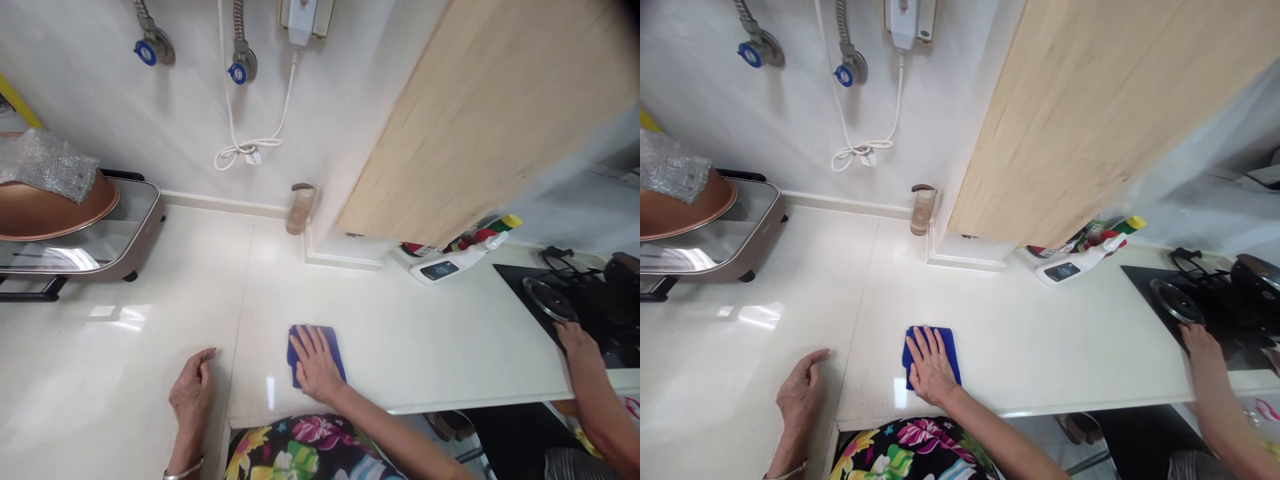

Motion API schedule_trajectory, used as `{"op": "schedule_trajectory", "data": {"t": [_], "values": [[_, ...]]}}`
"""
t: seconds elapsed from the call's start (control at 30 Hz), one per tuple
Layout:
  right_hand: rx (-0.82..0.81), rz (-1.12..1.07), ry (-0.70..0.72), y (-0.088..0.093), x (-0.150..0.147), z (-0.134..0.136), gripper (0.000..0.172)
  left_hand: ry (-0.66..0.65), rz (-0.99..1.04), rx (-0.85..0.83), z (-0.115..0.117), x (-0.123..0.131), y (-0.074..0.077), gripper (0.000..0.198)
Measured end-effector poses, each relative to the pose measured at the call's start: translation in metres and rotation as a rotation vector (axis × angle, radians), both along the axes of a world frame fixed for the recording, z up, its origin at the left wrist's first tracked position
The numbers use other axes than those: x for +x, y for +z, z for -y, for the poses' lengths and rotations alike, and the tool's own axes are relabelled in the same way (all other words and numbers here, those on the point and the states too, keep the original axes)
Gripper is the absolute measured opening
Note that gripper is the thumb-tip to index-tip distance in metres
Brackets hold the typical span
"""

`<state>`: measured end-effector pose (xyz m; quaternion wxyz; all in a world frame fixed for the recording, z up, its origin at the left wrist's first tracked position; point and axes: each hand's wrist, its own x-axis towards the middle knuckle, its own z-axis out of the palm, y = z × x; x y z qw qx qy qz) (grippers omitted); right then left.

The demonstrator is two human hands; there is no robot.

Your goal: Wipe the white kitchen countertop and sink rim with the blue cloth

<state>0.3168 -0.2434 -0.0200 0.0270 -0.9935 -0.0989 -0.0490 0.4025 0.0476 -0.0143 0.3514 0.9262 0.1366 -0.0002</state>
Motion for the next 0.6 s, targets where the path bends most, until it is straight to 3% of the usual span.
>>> {"op": "schedule_trajectory", "data": {"t": [0.27, 0.6], "values": [[0.168, 0.024, 0.139, 0.005, 0.102, 0.014, 0.062, -0.001, -0.067, 0.004, -0.002, -0.002, -0.002, 0.032], [0.180, 0.010, 0.124, 0.009, 0.207, 0.027, 0.058, -0.019, -0.191, 0.016, -0.009, -0.002, -0.006, 0.032]]}}
